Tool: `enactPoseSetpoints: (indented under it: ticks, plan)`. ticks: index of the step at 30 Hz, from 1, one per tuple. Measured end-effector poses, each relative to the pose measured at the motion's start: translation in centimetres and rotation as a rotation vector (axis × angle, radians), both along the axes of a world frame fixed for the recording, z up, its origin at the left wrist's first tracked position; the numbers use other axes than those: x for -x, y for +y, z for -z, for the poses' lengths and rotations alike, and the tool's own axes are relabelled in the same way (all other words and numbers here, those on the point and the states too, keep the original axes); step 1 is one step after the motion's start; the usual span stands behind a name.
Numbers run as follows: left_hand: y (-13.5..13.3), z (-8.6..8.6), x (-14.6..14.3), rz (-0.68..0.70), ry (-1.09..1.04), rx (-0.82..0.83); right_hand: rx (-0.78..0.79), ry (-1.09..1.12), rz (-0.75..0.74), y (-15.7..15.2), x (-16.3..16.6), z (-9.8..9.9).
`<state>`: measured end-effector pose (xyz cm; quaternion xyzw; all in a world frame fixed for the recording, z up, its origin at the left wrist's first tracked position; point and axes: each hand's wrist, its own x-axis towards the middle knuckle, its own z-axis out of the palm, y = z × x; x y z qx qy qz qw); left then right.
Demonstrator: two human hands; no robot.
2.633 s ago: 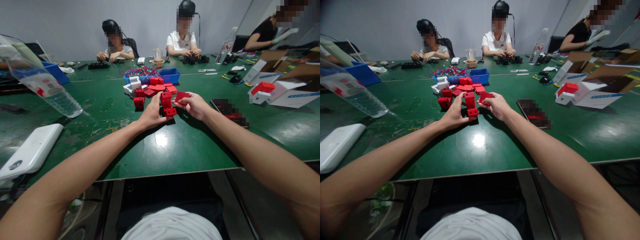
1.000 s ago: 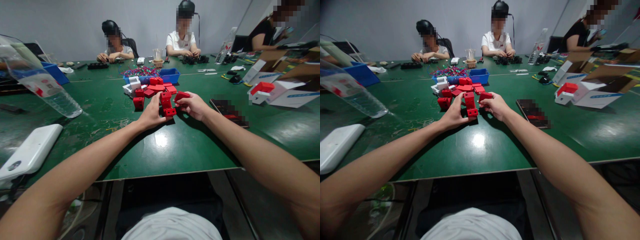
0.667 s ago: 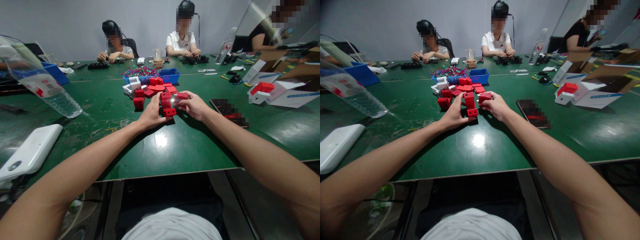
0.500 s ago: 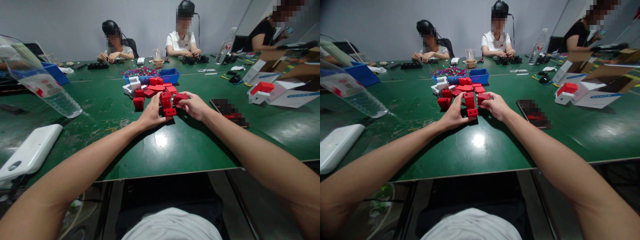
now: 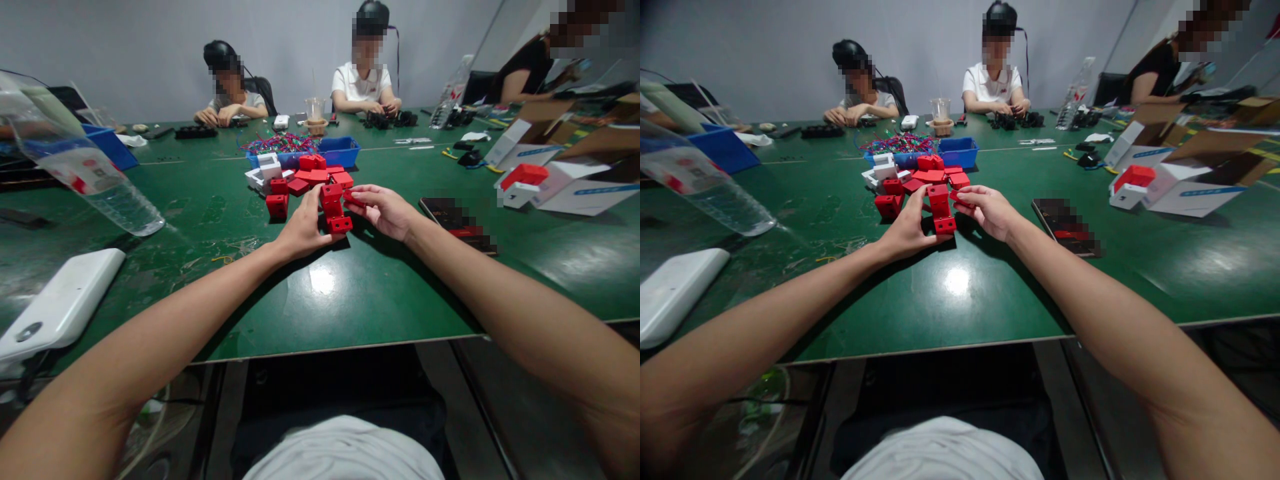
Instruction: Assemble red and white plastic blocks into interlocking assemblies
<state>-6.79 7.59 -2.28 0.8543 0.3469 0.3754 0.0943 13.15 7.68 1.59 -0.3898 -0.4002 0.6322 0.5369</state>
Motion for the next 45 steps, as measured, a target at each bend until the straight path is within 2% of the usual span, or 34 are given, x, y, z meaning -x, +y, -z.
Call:
enactPoseSetpoints:
  ticks: [7,12,19,29,38,45]
  plan:
    - [0.1,0.1,0.1,0.0,-0.003,0.002,0.146,-0.042,-0.027,-0.4,-0.2,-0.8]
    - [0.1,0.1,0.1,-0.006,0.002,-0.003,0.185,-0.067,-0.098,-0.5,-0.4,-1.1]
    - [0.1,0.2,0.0,-0.003,-0.007,-0.017,0.165,-0.033,-0.099,-0.3,-0.4,-0.8]
    - [0.0,0.1,0.0,0.0,-0.011,-0.007,0.135,-0.046,0.067,-0.3,0.0,-0.7]
    - [-0.1,0.0,0.0,-0.006,-0.014,-0.006,0.01,-0.048,0.003,0.4,-0.3,0.9]
    - [0.0,0.0,0.1,-0.011,0.005,0.007,-0.005,-0.049,0.023,0.3,-0.3,0.8]
